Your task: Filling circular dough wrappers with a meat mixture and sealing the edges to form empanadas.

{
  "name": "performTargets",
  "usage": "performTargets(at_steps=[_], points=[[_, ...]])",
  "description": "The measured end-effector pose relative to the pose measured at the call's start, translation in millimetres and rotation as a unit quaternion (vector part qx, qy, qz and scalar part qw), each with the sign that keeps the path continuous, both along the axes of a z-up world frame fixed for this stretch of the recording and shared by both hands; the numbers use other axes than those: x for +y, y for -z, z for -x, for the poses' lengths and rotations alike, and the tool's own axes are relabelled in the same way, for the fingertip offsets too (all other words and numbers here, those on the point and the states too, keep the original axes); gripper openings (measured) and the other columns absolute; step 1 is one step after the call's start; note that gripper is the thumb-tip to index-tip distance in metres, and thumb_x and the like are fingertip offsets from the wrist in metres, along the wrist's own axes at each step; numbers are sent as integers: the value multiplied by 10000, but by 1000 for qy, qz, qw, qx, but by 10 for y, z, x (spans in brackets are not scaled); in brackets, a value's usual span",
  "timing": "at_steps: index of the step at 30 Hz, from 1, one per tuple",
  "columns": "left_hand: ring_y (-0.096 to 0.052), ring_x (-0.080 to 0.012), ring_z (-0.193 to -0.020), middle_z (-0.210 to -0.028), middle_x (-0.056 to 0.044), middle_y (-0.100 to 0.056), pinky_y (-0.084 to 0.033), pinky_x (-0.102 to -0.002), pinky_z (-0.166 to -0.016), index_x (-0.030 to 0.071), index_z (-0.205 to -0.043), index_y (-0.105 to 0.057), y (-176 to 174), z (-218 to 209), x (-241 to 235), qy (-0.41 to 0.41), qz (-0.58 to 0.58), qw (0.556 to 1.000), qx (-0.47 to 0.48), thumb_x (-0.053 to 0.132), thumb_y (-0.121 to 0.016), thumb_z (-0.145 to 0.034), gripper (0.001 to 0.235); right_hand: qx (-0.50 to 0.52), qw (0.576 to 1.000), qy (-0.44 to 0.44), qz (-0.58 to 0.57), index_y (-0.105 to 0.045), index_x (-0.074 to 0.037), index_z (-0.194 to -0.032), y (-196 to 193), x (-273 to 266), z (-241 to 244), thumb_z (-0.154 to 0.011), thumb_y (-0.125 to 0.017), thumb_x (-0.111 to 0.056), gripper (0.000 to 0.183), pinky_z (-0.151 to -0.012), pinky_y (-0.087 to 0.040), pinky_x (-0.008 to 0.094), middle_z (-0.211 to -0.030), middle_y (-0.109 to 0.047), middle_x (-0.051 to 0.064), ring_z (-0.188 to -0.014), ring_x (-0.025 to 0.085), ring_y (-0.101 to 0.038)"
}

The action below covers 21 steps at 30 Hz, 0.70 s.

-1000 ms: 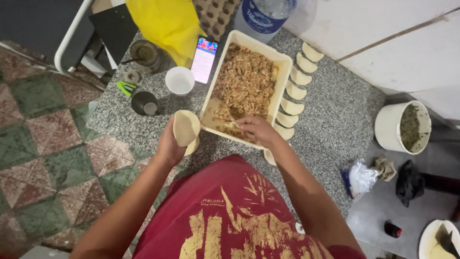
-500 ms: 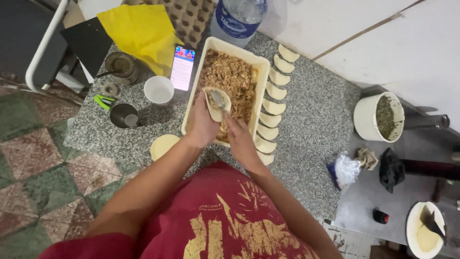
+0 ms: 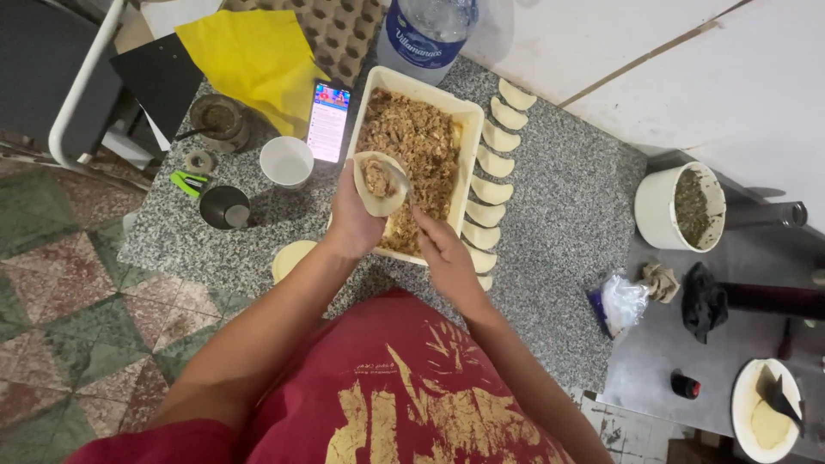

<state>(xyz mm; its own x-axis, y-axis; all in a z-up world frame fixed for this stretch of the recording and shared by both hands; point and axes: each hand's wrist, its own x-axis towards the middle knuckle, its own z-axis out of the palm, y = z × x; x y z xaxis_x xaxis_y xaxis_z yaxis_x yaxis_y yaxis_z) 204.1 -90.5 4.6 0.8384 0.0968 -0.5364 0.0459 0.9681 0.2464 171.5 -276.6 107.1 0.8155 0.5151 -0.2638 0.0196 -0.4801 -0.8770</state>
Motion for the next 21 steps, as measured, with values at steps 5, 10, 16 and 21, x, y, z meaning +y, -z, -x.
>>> performTargets(at_steps=[5, 10, 16, 21], points=[[-431, -330, -1464, -1595, -128, -438, -330, -465, -1250, 128, -1547, -437, -187, 118, -88, 11, 12, 1000, -7, 570, -373, -1063, 659, 79, 991, 63, -90, -534, -62, -1491, -189, 113, 14, -1033, -455, -73, 464, -557, -463, 249, -920, -589, 89, -682, 80, -504], [-381, -330, -1490, -1597, -120, -435, -293, -454, -1267, 113, -1551, -437, 304, 131, -28, 25, -2, 1000, -6, 531, -377, -1078, 635, 124, 985, 92, -79, -573, -24, -1448, -504, 167, -13, -1015, -446, -44, 451, -447, -364, 197, -794, -522, 39, -536, 39, -413], [-441, -374, -1428, -1563, -139, -472, -366, -499, -1202, 135, -1517, -486, 121, 222, 107, 50, 33, 998, -19, 585, -383, -1045, 660, 143, 983, 64, -92, -588, -15, -1418, -345, 78, -90, -1031, -449, -69, 415, -427, -330, 188, -778, -505, 34, -488, 25, -391], [-513, -426, -1354, -1522, -163, -516, -454, -553, -1125, 162, -1476, -545, -67, 405, 232, 68, 77, 994, -25, 650, -390, -1006, 695, 113, 979, 168, -13, -589, -25, -1417, -639, -74, -60, -998, -495, -81, 433, -467, -412, 212, -814, -547, 83, -541, 47, -433]])
